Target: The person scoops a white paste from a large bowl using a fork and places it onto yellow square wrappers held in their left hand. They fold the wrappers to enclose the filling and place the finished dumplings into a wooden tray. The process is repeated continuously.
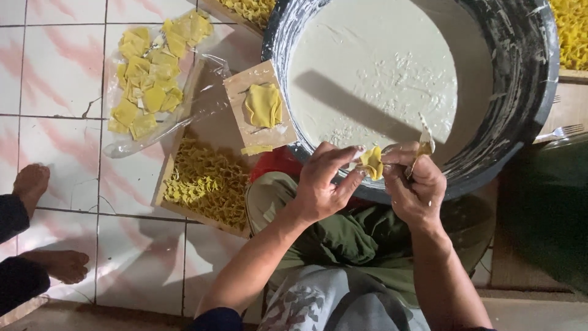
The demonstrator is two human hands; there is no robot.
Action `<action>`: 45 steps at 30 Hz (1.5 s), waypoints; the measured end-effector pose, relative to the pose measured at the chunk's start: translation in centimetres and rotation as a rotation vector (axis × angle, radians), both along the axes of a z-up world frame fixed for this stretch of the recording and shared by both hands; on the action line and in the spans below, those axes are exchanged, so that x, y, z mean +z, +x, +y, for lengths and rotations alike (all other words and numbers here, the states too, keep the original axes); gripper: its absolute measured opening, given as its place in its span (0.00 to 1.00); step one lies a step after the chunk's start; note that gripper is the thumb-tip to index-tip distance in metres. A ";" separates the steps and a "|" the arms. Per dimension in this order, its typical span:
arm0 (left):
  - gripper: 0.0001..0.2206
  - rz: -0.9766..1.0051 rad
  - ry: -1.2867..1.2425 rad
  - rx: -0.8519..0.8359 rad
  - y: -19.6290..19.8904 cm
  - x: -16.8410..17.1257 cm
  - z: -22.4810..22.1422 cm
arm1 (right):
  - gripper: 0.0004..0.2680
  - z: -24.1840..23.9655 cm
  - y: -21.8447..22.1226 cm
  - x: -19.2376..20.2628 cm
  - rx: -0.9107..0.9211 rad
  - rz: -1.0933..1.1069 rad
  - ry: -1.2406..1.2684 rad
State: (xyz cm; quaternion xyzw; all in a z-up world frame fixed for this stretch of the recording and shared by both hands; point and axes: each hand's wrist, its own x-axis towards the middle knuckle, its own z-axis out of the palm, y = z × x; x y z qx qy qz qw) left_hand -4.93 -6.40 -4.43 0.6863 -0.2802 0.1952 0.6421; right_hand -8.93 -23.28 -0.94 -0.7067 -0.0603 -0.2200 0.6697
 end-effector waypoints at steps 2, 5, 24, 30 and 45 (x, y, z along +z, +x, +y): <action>0.18 -0.021 0.028 -0.030 0.1 1.4 0.6 | 0.03 0.0 0.5 0.9 0.017 -0.045 -0.047; 0.20 -0.077 0.061 -0.070 0.4 1.6 0.8 | 0.04 -0.2 0.7 1.1 0.051 -0.123 -0.120; 0.23 -0.113 0.210 -0.042 0.5 3.5 1.1 | 0.06 -3.9 -0.3 -5.4 0.094 -0.070 -0.677; 0.21 -0.295 0.573 0.022 -0.8 -1.3 2.5 | 0.14 0.6 -0.6 -0.6 0.173 0.042 -0.186; 0.06 0.281 0.383 0.632 3.6 -7.5 25.6 | 0.04 -4.3 -3.3 -9.6 -0.181 0.337 -0.394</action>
